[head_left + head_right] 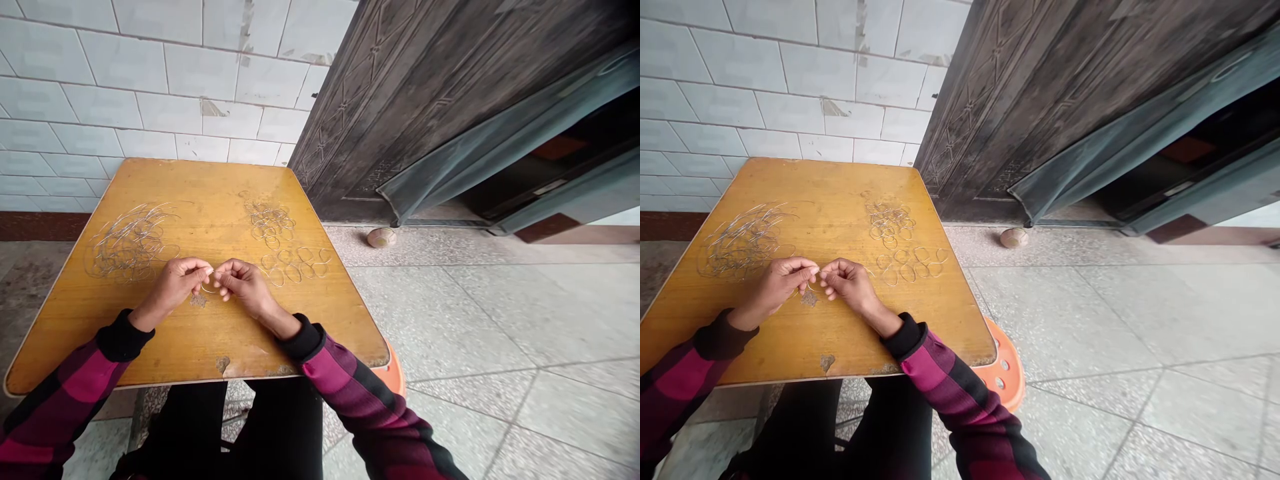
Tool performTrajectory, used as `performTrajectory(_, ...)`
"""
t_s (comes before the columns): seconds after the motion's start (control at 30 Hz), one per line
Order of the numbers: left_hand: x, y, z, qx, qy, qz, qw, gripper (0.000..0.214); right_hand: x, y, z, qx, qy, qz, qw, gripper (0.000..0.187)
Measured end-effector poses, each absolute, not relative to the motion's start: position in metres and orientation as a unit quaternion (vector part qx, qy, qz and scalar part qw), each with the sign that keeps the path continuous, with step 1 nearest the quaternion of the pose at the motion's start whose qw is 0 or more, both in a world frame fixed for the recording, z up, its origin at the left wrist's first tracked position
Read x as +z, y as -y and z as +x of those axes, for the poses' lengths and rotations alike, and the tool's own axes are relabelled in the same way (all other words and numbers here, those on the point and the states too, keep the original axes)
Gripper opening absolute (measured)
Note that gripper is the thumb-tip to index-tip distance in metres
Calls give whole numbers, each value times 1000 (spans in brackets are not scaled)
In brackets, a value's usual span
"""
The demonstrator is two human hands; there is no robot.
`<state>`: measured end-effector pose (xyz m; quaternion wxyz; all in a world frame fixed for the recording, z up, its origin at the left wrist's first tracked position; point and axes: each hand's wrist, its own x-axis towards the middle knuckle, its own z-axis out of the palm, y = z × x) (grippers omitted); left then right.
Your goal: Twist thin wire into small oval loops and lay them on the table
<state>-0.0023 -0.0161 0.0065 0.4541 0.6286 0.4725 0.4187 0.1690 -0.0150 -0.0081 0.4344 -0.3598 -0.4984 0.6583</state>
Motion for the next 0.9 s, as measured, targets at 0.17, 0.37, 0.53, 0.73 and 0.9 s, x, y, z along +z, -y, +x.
performTrajectory(0.17, 7, 17, -5, 414, -474, 641, 439, 22, -12, 14, 165, 667, 468, -350, 462, 29)
performTrajectory(0.37, 9, 18, -1, 408, -476, 605, 490, 23, -18, 10, 165, 631, 464, -331, 526, 28)
performTrajectory(0.53, 12, 19, -2, 411, -452, 588, 530, 22, -13, 11, 171, 626, 500, -299, 518, 17)
performTrajectory(0.73, 17, 21, -5, 389, -419, 628, 527, 23, -10, 7, 182, 667, 503, -266, 482, 17)
performTrajectory(0.9, 18, 22, -8, 352, -393, 683, 505, 26, -8, 4, 188, 714, 476, -249, 448, 22)
